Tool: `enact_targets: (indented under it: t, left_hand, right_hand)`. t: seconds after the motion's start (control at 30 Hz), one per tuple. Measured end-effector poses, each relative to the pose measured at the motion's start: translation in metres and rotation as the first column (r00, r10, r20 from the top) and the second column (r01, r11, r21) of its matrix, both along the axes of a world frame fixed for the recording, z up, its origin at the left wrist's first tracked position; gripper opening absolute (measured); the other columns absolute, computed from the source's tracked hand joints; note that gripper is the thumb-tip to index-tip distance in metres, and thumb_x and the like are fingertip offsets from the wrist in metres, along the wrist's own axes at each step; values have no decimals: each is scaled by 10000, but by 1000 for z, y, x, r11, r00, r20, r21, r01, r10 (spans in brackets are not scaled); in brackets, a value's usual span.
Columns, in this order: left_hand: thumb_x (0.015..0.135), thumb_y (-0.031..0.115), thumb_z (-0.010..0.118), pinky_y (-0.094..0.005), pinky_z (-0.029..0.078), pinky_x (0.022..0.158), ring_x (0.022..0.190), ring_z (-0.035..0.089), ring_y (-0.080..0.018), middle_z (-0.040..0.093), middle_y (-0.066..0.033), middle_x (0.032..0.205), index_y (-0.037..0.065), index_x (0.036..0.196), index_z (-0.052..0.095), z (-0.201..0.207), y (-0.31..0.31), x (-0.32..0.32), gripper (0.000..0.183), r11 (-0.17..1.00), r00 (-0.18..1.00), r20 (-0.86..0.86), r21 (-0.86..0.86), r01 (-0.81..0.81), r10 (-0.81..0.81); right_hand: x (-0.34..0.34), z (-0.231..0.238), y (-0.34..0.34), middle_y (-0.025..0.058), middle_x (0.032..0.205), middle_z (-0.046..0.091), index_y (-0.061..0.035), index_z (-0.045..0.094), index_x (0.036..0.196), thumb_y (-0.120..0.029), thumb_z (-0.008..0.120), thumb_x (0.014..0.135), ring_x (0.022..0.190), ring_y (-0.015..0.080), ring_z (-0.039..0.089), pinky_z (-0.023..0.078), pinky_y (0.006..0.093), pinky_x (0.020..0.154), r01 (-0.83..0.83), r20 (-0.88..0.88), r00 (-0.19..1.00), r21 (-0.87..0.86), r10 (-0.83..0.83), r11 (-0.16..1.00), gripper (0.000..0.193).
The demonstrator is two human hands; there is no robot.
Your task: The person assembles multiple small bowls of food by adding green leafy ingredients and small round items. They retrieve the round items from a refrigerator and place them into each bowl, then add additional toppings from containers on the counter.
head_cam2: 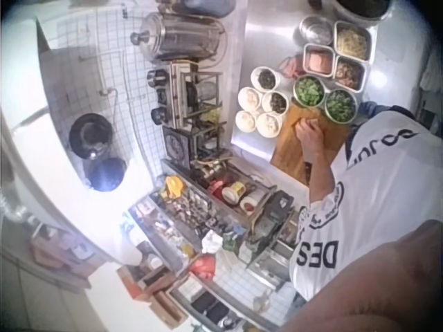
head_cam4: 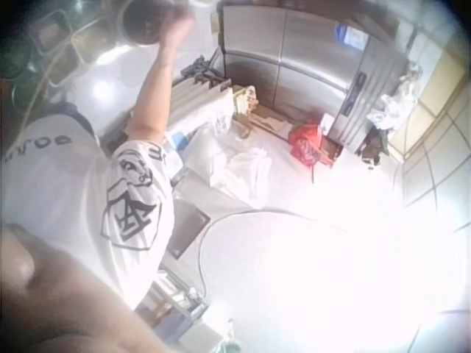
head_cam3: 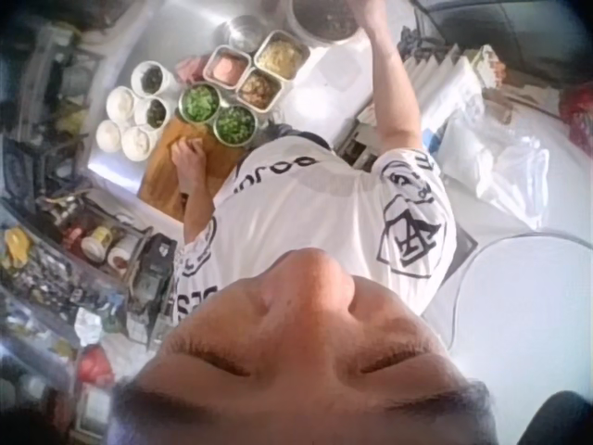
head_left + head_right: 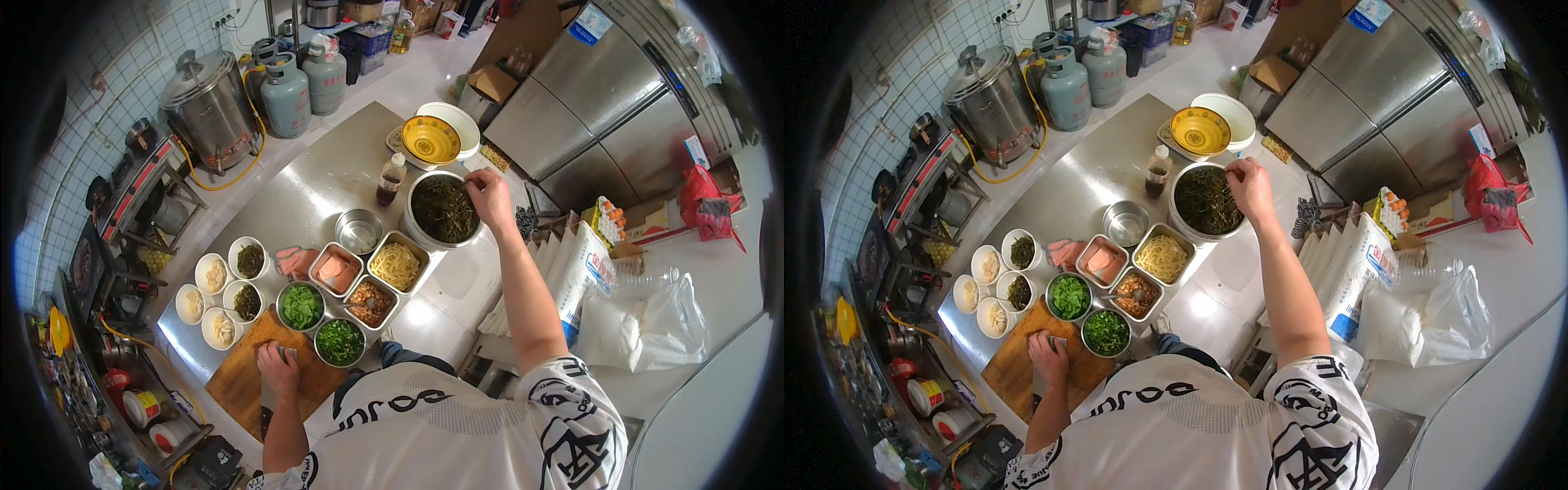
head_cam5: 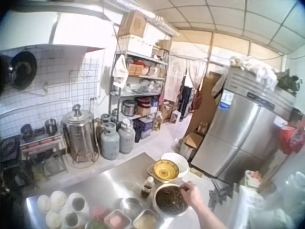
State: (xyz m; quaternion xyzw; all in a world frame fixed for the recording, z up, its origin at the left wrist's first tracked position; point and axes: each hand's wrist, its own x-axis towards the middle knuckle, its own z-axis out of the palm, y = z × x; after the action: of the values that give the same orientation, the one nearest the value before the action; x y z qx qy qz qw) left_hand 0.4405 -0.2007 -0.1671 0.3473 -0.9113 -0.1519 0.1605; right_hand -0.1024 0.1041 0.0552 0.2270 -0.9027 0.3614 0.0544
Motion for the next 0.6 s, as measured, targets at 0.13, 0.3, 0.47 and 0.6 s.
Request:
enact_targets:
  t: [0.13, 0.3, 0.47, 0.6]
  left_hand:
    - [942, 236, 696, -543, 472, 1028, 1217, 586, -427, 608, -201, 1281, 38, 1269, 628, 3, 0, -2, 388, 1000, 1000, -4, -13, -5, 5]
    - [950, 223, 688, -544, 467, 1039, 1212, 583, -432, 606, -205, 1270, 36, 1271, 623, 10, 3, -1, 378, 1000, 1000, -1, -11, -1, 1]
    - [958, 208, 678, -553, 469, 1037, 1194, 586, -439, 601, -214, 1261, 35, 1273, 618, 9, 2, 0, 364, 1000, 999, -32, -10, 11, -11]
    - [953, 188, 679, -555, 472, 1026, 1184, 585, -451, 596, -215, 1234, 26, 1264, 610, 7, 1, 1, 358, 999, 998, -53, -32, 15, -16]
  right_hand:
    - [-10, -37, -18, 215, 1208, 756, -97, 770, 1258, -359, 865, 838, 1147, 383, 735, 584, 478, 1034, -32, 14, 999, 428, 29, 903, 504]
    - [-18, -55, -42, 235, 1153, 776, -89, 795, 1189, -203, 801, 866, 1108, 428, 734, 592, 501, 999, -161, 108, 987, 523, 122, 837, 342]
    - [-13, 12, -18, 239, 1027, 783, -73, 827, 1070, -78, 737, 858, 1001, 433, 751, 610, 501, 915, -84, -111, 987, 288, 120, 954, 231]
    - [0, 88, -8, 230, 1001, 791, -26, 823, 1073, -72, 752, 879, 949, 405, 773, 602, 448, 889, -29, -202, 978, 111, 51, 993, 212]
